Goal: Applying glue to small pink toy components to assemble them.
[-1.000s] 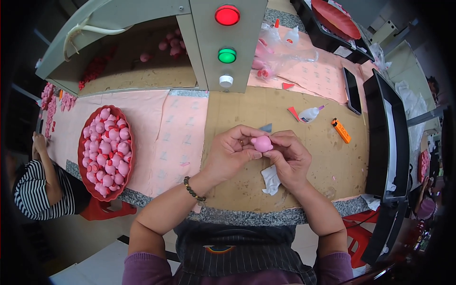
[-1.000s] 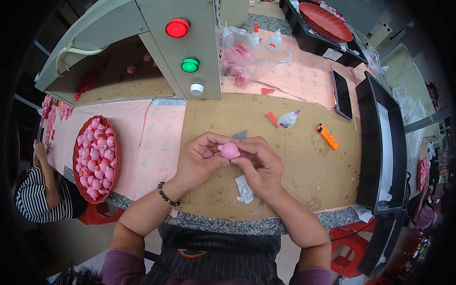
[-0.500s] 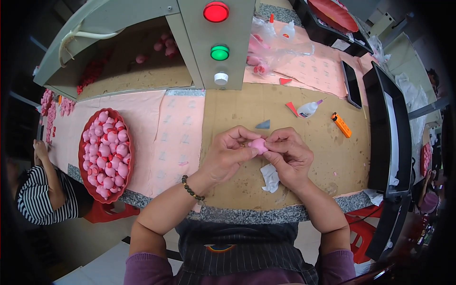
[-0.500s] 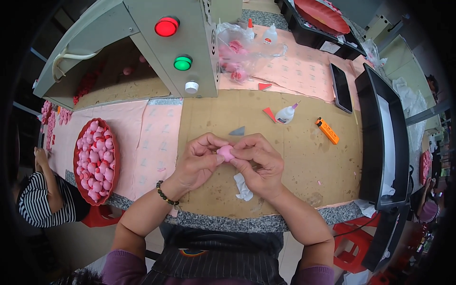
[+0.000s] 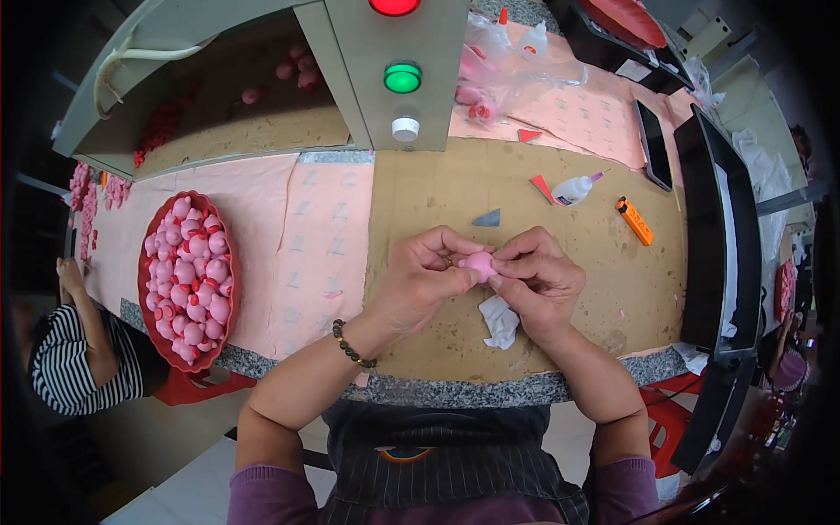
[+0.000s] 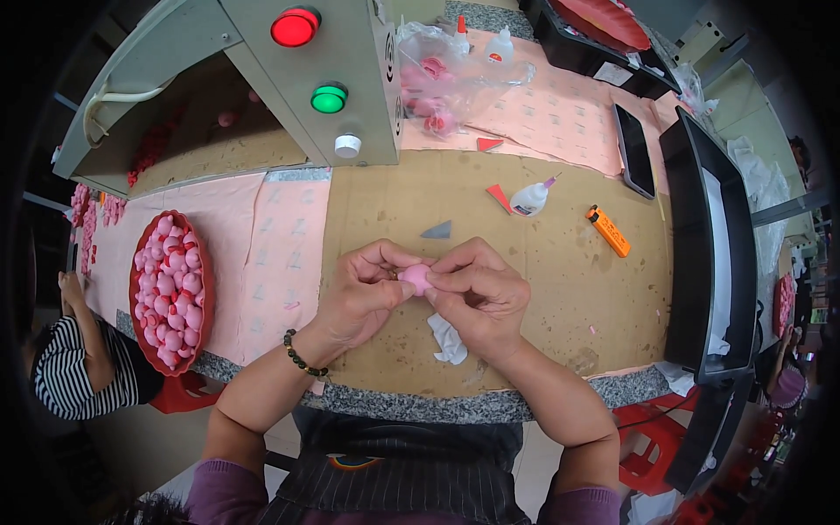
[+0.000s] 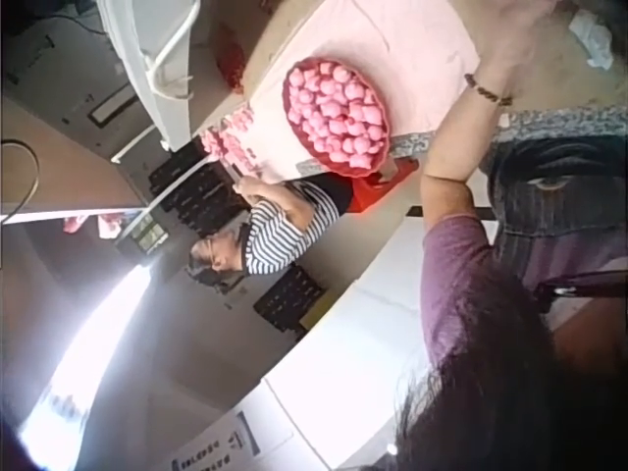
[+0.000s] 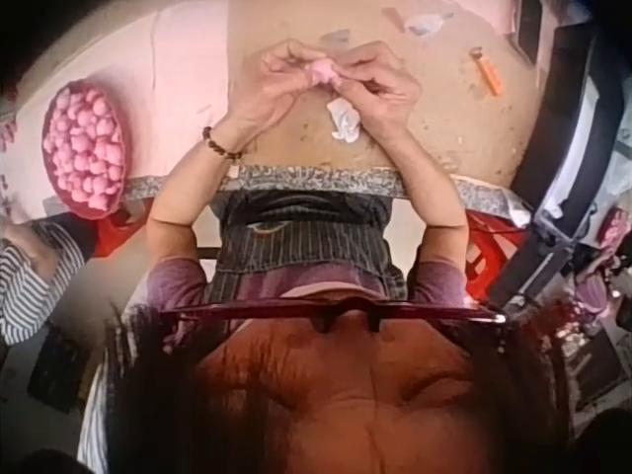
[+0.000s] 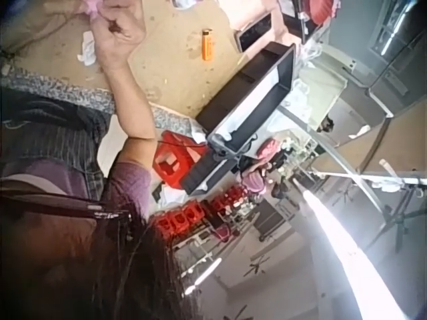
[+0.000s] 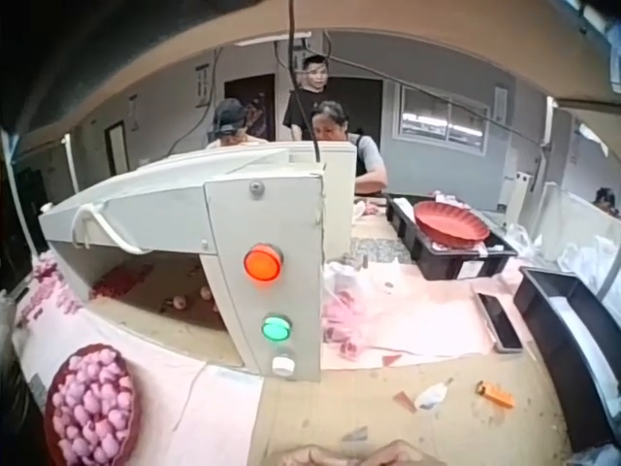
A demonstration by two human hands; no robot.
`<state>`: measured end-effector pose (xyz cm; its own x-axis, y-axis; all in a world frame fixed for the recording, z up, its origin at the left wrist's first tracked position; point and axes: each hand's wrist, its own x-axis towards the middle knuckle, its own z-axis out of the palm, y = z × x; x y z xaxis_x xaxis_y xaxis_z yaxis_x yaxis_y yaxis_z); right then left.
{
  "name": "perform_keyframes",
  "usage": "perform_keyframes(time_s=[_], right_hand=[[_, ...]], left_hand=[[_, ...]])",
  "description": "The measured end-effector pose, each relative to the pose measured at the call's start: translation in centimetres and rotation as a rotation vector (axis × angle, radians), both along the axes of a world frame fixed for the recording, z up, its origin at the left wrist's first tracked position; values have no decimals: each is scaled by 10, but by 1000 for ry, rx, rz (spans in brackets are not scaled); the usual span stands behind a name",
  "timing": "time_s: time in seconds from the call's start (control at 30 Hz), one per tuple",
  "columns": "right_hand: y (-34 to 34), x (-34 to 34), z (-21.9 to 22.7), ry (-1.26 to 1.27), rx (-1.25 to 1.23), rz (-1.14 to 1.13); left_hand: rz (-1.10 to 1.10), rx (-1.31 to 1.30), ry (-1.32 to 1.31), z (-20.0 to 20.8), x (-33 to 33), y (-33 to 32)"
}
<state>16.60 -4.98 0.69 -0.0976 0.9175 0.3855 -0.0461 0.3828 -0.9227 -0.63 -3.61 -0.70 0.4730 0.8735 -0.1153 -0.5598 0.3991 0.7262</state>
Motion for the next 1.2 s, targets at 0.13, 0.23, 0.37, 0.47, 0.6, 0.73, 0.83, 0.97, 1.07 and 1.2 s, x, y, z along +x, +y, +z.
perform_keyframes(time_s=[0.13,0.23,0.37,0.47,0.6,0.73,0.83,0.97,1.07,1.2], right_hand=[[0,0,0,-22,21,-4],[0,0,2,-23,11,-9],[3,-1,-2,-27,82,34],[4,-8,-3,177,-15,5],[8,-1,-5,195,-45,47],[5,-1,0,128,-79,36],[4,0,6,-2,-30,55],[10,11,8,-165,19,62],[18,20,6,-128,9,-92],[30,12,2,-584,144,-205]], left_hand=[[-8,0,1,1,-1,0],[-6,-13,9,2,-1,0],[-6,15,-3,-1,1,1],[44,76,-84,0,2,3],[23,85,-156,-2,1,4],[-60,19,-109,-1,1,6],[-98,-23,-143,0,-1,6],[-65,68,-133,-2,0,6],[27,123,-41,10,0,7],[40,132,78,6,-3,9]])
